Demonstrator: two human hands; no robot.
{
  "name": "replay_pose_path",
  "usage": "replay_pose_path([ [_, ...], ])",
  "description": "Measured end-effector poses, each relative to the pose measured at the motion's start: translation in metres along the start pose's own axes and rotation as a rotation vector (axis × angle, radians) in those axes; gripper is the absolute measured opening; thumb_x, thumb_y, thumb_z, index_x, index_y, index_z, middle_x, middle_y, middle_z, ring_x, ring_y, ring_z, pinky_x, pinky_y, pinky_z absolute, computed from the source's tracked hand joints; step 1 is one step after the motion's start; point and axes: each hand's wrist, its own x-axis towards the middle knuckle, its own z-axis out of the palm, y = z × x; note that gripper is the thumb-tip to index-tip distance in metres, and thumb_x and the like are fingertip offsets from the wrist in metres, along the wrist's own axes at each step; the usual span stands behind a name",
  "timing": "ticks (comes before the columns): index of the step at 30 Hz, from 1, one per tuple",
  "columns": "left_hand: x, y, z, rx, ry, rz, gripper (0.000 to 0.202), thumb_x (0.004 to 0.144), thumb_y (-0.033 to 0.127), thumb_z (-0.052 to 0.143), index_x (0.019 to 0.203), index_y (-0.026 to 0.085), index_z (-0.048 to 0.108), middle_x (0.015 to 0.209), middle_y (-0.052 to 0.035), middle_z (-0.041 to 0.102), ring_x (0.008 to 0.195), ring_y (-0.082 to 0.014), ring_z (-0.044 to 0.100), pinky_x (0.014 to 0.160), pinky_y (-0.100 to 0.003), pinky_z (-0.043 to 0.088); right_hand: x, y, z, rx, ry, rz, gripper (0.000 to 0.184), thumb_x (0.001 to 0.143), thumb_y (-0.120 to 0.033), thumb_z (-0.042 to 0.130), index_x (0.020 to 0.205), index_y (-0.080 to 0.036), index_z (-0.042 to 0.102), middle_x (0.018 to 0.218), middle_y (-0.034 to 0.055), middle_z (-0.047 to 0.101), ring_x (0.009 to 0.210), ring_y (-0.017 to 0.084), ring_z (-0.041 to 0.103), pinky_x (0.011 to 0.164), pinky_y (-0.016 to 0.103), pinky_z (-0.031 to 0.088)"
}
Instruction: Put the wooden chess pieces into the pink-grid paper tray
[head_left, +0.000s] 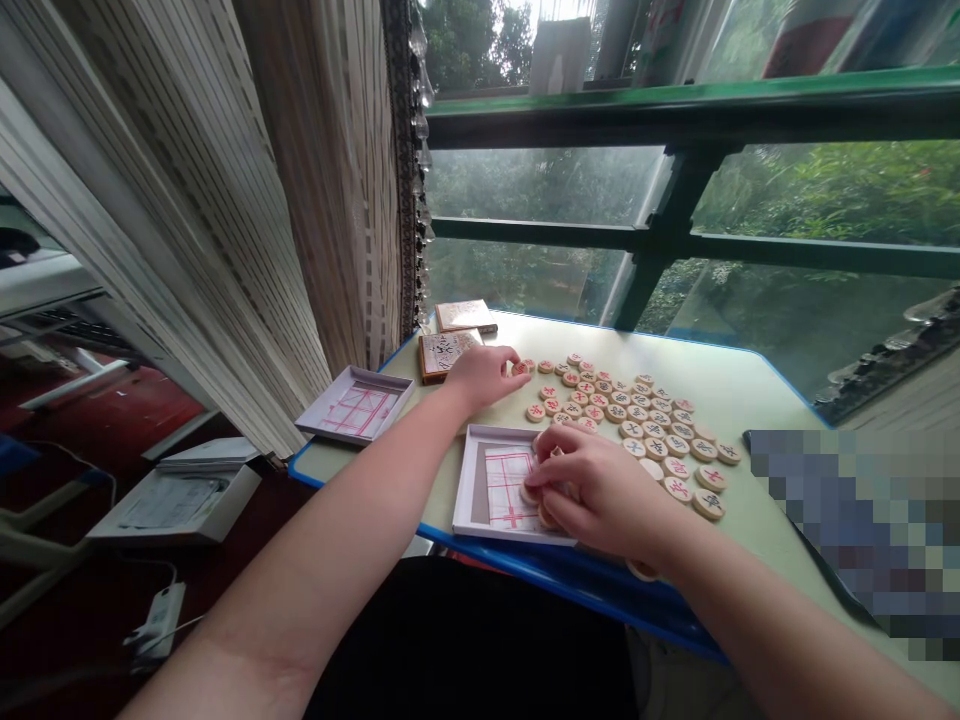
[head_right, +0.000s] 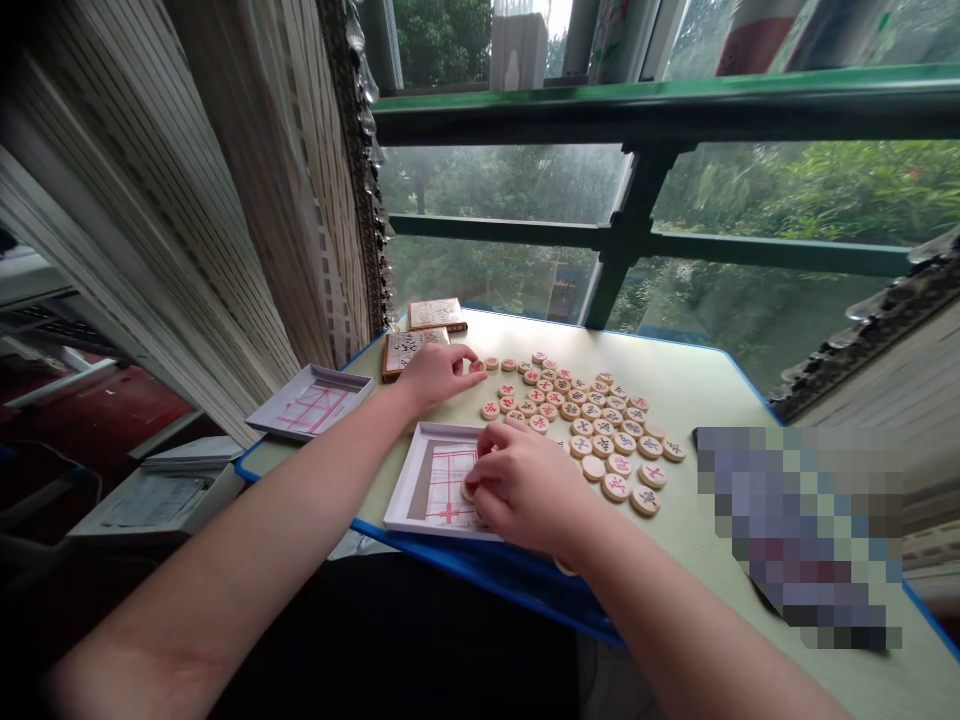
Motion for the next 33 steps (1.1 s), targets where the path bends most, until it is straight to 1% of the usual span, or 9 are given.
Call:
replay_pose_path([
  [3,0.0001,0.0004,0.0003,0.009,-0.001,0.002,0.032,0.074,0.048,0.062,0.087,0.019,0.07,0.067,-0.0012,0.065,0.063,-0.0162,0.056,0.061,-0.028,0.038,-0.0001,0.0016,0.0,0.02,-0.004,0.014,0.021,0.072,-0.015,0.055,0.072,-0.021,0.074,0.084,0.0055,0.062,0.075,0.016,0.055,0.07,0.029,0.045],
  [7,0.0002,0.0004,-0.0004,0.005,-0.001,0.001,0.033,0.075,0.048,0.061,0.087,0.019,0.07,0.066,-0.0013,0.064,0.062,-0.0158,0.055,0.06,-0.028,0.038,-0.0004,0.0019,-0.0002,0.026,0.004,0.022,0.021,0.071,-0.014,0.055,0.069,-0.021,0.074,0.082,0.005,0.062,0.073,0.015,0.055,0.069,0.028,0.044],
  [13,0.0006,-0.0009,-0.0022,-0.012,0.009,-0.003,0.031,0.074,0.047,0.062,0.085,0.019,0.07,0.066,-0.0015,0.064,0.062,-0.016,0.055,0.057,-0.027,0.036,0.0012,0.0011,-0.002,-0.015,0.02,0.002,0.02,0.071,-0.014,0.055,0.068,-0.021,0.073,0.081,0.006,0.06,0.078,0.018,0.053,0.071,0.031,0.043],
  [19,0.0008,-0.0035,-0.0016,-0.021,0.011,-0.019,0.03,0.074,0.047,0.062,0.085,0.02,0.07,0.065,-0.0009,0.064,0.061,-0.0157,0.055,0.056,-0.027,0.035,0.003,0.0048,-0.0053,-0.019,0.04,-0.01,0.02,0.071,-0.013,0.055,0.063,-0.021,0.072,0.073,0.0056,0.06,0.075,0.019,0.049,0.072,0.033,0.042],
  [21,0.0006,-0.0047,-0.0013,-0.016,0.014,-0.02,0.031,0.074,0.048,0.062,0.086,0.02,0.07,0.065,-0.0009,0.063,0.061,-0.0157,0.055,0.056,-0.027,0.035,0.0025,0.0063,-0.0054,0.003,0.048,-0.006,0.022,0.07,-0.011,0.053,0.065,-0.021,0.072,0.077,0.0057,0.06,0.079,0.019,0.051,0.074,0.033,0.043],
  [24,0.0003,-0.0065,-0.001,-0.016,0.029,-0.028,0.033,0.073,0.049,0.062,0.087,0.02,0.07,0.065,-0.0007,0.063,0.06,-0.0157,0.054,0.056,-0.027,0.034,0.0016,0.0075,-0.0047,0.027,0.015,-0.017,0.026,0.068,-0.008,0.052,0.069,-0.022,0.073,0.083,0.0056,0.062,0.083,0.019,0.052,0.077,0.033,0.043],
  [27,-0.0001,-0.0077,-0.0012,-0.025,0.043,-0.029,0.032,0.073,0.049,0.063,0.085,0.02,0.069,0.064,-0.0002,0.062,0.061,-0.0156,0.054,0.056,-0.027,0.035,0.0016,0.008,-0.0041,0.023,-0.023,-0.03,0.027,0.068,-0.007,0.051,0.069,-0.022,0.074,0.082,0.0053,0.062,0.082,0.019,0.053,0.078,0.032,0.044],
  [33,-0.0004,-0.0074,-0.002,-0.036,0.028,-0.042,0.031,0.072,0.048,0.064,0.083,0.02,0.069,0.064,-0.0004,0.063,0.061,-0.0154,0.055,0.056,-0.027,0.035,0.0021,0.009,-0.0042,0.038,-0.033,-0.04,0.025,0.068,-0.007,0.053,0.067,-0.022,0.074,0.083,0.0049,0.062,0.08,0.018,0.054,0.077,0.032,0.044],
])
